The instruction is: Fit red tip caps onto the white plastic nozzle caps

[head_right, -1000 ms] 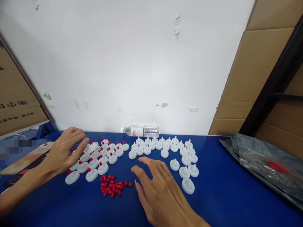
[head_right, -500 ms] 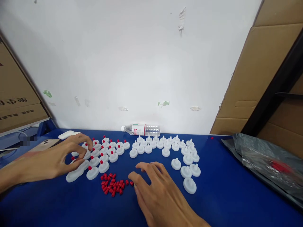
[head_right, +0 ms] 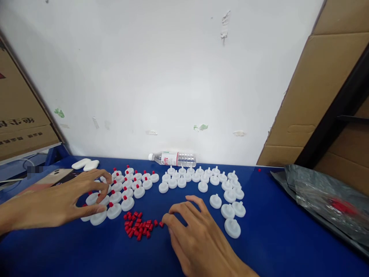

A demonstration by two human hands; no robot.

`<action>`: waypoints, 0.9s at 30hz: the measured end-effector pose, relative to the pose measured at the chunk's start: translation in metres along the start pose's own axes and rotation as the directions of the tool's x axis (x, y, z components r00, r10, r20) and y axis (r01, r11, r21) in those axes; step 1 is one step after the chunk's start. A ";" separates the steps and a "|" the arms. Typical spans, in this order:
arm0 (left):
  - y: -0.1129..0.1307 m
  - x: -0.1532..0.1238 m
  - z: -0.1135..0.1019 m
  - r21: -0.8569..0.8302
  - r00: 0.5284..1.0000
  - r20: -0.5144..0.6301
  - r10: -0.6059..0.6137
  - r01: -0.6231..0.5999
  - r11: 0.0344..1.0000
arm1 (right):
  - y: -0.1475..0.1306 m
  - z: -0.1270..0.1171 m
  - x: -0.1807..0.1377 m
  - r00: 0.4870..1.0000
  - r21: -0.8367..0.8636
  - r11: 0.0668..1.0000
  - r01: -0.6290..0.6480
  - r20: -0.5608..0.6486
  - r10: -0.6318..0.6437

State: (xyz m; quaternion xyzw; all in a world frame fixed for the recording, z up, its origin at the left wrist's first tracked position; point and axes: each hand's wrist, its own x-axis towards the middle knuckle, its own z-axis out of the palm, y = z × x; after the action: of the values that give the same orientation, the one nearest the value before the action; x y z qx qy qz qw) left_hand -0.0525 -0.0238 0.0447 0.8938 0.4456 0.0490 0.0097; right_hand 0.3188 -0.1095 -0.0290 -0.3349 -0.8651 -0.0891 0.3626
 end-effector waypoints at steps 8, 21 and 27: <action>0.048 0.012 0.005 0.019 0.952 -0.269 0.146 -0.146 0.989 | 0.010 0.007 -0.001 0.996 -0.310 0.947 -0.082 -0.047 0.071; 0.053 0.009 0.038 -0.014 0.969 -0.117 0.218 -0.222 0.975 | 0.053 -0.004 -0.024 0.969 -0.711 0.700 -0.062 0.124 0.212; 0.053 0.011 0.038 -0.026 0.976 -0.092 0.199 -0.202 0.979 | 0.027 0.008 -0.016 0.989 -0.498 0.866 -0.044 0.103 0.109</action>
State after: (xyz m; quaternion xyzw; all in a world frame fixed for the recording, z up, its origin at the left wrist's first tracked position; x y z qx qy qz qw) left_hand 0.0002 -0.0460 0.0106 0.9308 0.3523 0.0973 0.0006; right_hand 0.3394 -0.0944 -0.0486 -0.4556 -0.8210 -0.2711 0.2121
